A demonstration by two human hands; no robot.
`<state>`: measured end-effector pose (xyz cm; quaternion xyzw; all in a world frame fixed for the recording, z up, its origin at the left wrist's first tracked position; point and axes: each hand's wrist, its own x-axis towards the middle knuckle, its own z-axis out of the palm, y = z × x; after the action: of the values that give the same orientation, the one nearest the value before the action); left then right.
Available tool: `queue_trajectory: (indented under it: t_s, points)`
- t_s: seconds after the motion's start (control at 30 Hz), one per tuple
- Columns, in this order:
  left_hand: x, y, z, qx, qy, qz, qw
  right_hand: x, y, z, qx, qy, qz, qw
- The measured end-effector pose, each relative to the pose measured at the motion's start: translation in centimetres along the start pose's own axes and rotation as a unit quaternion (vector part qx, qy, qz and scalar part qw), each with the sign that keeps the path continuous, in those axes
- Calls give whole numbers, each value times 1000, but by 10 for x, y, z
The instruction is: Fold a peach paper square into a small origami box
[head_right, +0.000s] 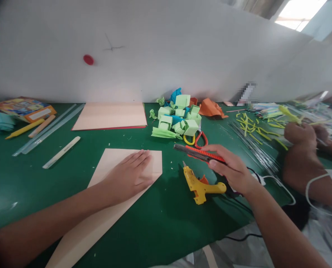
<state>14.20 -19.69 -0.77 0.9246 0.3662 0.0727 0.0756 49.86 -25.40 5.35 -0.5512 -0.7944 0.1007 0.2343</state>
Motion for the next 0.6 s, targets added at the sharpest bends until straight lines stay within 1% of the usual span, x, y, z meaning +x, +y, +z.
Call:
queue_trajectory:
  t_s: [0.07,0.1,0.17,0.23,0.3,0.37,0.47,0.53,0.6]
  points:
    - [-1,0,0,-9,6,-1,1000,-2,5,1,88,30,56,994]
    - [-1,-1,0,-13,9,-1,1000,-2,7,2,106,54,77,990]
    - [-1,-1,-1,-23,15,2,1000,-3,11,2,50,96,81,991]
    - [-2,-1,-6,-30,21,11,999,-2,15,3,-22,108,85,990]
    - [-2,-2,-13,-29,25,31,999,-1,19,6,-89,79,115,986]
    - [-4,-2,-21,-26,29,59,998,1,23,9,-165,30,131,977]
    - [-13,-1,-31,-18,17,85,996,3,29,14,-251,-40,94,962]
    - [-24,0,-34,-7,-3,91,996,3,30,15,-273,-78,69,956]
    - [-37,1,-35,3,-26,102,994,4,26,13,-274,-98,57,955]
